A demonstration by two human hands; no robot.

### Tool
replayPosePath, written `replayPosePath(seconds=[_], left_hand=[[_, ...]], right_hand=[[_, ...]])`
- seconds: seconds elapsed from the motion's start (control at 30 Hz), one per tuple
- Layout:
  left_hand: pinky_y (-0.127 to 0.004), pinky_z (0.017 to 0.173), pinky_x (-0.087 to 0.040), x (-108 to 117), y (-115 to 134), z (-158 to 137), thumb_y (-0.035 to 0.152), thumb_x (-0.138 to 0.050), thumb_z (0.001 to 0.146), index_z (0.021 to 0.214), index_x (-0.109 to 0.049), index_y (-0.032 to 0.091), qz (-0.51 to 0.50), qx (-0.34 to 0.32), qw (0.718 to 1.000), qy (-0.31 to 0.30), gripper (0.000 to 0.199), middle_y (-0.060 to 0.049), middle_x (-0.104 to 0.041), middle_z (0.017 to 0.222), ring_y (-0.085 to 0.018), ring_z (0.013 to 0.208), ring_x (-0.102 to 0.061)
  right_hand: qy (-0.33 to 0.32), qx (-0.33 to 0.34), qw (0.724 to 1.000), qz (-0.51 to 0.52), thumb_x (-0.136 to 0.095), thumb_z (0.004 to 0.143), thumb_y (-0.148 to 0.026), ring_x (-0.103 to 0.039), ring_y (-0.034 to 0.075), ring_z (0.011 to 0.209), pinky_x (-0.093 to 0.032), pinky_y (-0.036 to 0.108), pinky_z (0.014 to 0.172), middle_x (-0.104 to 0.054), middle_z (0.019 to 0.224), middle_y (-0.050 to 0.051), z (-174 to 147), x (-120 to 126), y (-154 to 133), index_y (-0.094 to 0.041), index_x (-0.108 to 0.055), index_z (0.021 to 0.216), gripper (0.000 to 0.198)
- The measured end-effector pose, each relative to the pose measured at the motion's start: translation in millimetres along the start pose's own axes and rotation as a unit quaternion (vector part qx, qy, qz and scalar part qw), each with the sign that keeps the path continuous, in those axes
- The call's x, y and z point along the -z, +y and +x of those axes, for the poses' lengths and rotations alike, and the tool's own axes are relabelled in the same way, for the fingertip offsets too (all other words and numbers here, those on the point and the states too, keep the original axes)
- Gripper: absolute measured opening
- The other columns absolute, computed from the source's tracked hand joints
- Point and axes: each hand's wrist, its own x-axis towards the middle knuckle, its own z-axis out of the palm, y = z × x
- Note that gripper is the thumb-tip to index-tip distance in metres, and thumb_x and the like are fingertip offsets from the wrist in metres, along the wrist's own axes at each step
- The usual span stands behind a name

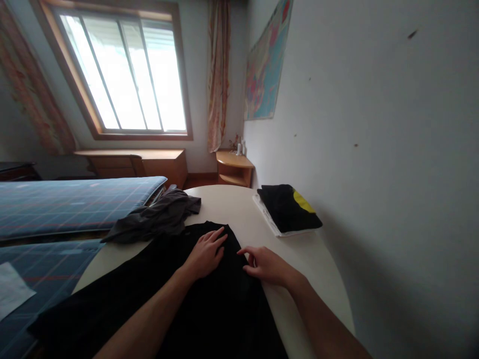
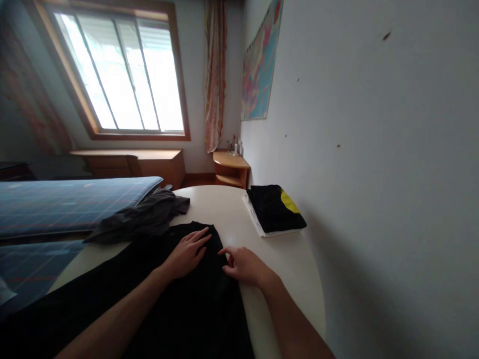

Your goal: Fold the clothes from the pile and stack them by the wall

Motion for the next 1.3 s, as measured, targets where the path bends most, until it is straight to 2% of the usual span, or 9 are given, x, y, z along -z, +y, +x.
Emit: replayPosePath(seconds=[0.2, 0.33, 0.5, 0.63, 0.8, 0.9, 1.03, 1.2, 1.3], left_hand=[[-0.049, 0.114, -0.033, -6.5, -3.8, 2.8, 0.038, -0.048, 0.095, 0.142, -0.051, 0.028, -0.001, 0.012, 0.999, -0.031, 0.048, -0.004, -0.046, 0.152, -0.029, 0.140, -0.040], [-0.047, 0.116, -0.031, -13.9, -8.3, 12.5, 0.036, -0.045, 0.096, 0.144, -0.049, 0.027, -0.005, 0.001, 0.999, -0.052, 0.049, -0.004, -0.041, 0.155, -0.027, 0.142, -0.037], [-0.046, 0.117, -0.030, -23.4, -14.0, 38.5, 0.026, -0.039, 0.096, 0.143, -0.050, 0.024, -0.039, -0.016, 0.996, -0.075, 0.048, -0.005, -0.043, 0.154, -0.023, 0.143, -0.036], [-0.042, 0.115, -0.034, -22.6, -14.8, 53.2, 0.025, -0.038, 0.095, 0.141, -0.050, 0.021, -0.050, -0.017, 0.996, -0.075, 0.048, -0.007, -0.046, 0.152, -0.022, 0.141, -0.040], [-0.046, 0.111, -0.035, 5.1, -19.4, 40.9, 0.020, -0.039, 0.093, 0.135, -0.054, 0.017, 0.025, 0.064, 0.998, 0.013, 0.045, -0.013, -0.049, 0.148, -0.028, 0.133, -0.047], [-0.047, 0.106, -0.037, 35.0, -29.6, 25.1, 0.016, -0.048, 0.083, 0.130, -0.056, 0.016, 0.150, 0.137, 0.977, 0.064, 0.048, -0.016, -0.053, 0.142, -0.032, 0.126, -0.051], [-0.048, 0.100, -0.037, 69.8, -47.9, 2.5, 0.023, -0.047, 0.086, 0.126, -0.057, 0.015, 0.241, 0.193, 0.949, 0.069, 0.043, -0.017, -0.065, 0.121, -0.034, 0.114, -0.056], [-0.043, 0.096, -0.040, 84.4, -62.8, -21.5, 0.021, -0.050, 0.080, 0.116, -0.057, 0.019, 0.205, 0.195, 0.959, 0.008, 0.036, -0.013, -0.070, 0.108, -0.032, 0.108, -0.060], [-0.037, 0.083, -0.045, 90.2, -65.1, -19.6, 0.021, -0.044, 0.085, 0.115, -0.050, 0.021, 0.143, 0.226, 0.963, 0.030, 0.031, -0.009, -0.070, 0.101, -0.028, 0.092, -0.066]], right_hand=[[0.072, 0.016, 0.991, -0.110, -0.063, 0.086, -0.031, -0.065, 0.021, 0.092, -0.047, 0.031, 0.086, -0.071, 0.097, 0.006, -0.4, 0.0, -15.6, -0.021, -0.073, 0.104, 0.023], [0.076, 0.072, 0.988, -0.115, -0.061, 0.090, -0.036, -0.057, 0.025, 0.118, -0.041, 0.037, 0.105, -0.066, 0.124, 0.009, 0.4, -15.4, -39.1, -0.020, -0.066, 0.124, 0.037], [0.014, 0.000, 0.994, -0.112, -0.044, 0.097, -0.049, -0.028, 0.031, 0.146, -0.022, 0.044, 0.120, -0.033, 0.157, 0.018, 3.1, -38.7, -44.6, -0.004, -0.036, 0.150, 0.070], [-0.005, -0.049, 0.990, -0.132, -0.036, 0.098, -0.058, -0.011, 0.030, 0.151, -0.012, 0.047, 0.123, -0.018, 0.162, 0.015, 9.5, -39.7, -25.5, -0.006, -0.027, 0.154, 0.077], [-0.017, -0.050, 0.989, -0.136, -0.034, 0.096, -0.062, -0.009, 0.026, 0.151, -0.008, 0.044, 0.123, -0.015, 0.163, 0.009, 17.7, -27.6, -8.6, -0.013, -0.026, 0.155, 0.077], [-0.028, -0.047, 0.990, -0.131, -0.035, 0.096, -0.063, -0.007, 0.025, 0.152, -0.007, 0.043, 0.123, -0.015, 0.164, 0.009, 19.1, -23.5, -5.2, -0.014, -0.025, 0.156, 0.078], [-0.040, -0.055, 0.991, -0.112, -0.036, 0.095, -0.064, -0.006, 0.025, 0.152, -0.008, 0.044, 0.123, -0.014, 0.164, 0.009, 17.1, -20.8, -2.4, -0.015, -0.025, 0.156, 0.079], [-0.047, -0.077, 0.991, -0.098, -0.041, 0.094, -0.062, -0.004, 0.027, 0.151, -0.008, 0.048, 0.122, -0.012, 0.164, 0.010, 11.2, -14.4, -0.8, -0.017, -0.022, 0.157, 0.081], [-0.058, -0.096, 0.988, -0.105, -0.041, 0.094, -0.061, -0.001, 0.028, 0.151, -0.006, 0.048, 0.122, -0.009, 0.164, 0.010, 7.2, -10.7, -2.0, -0.018, -0.021, 0.157, 0.078]])
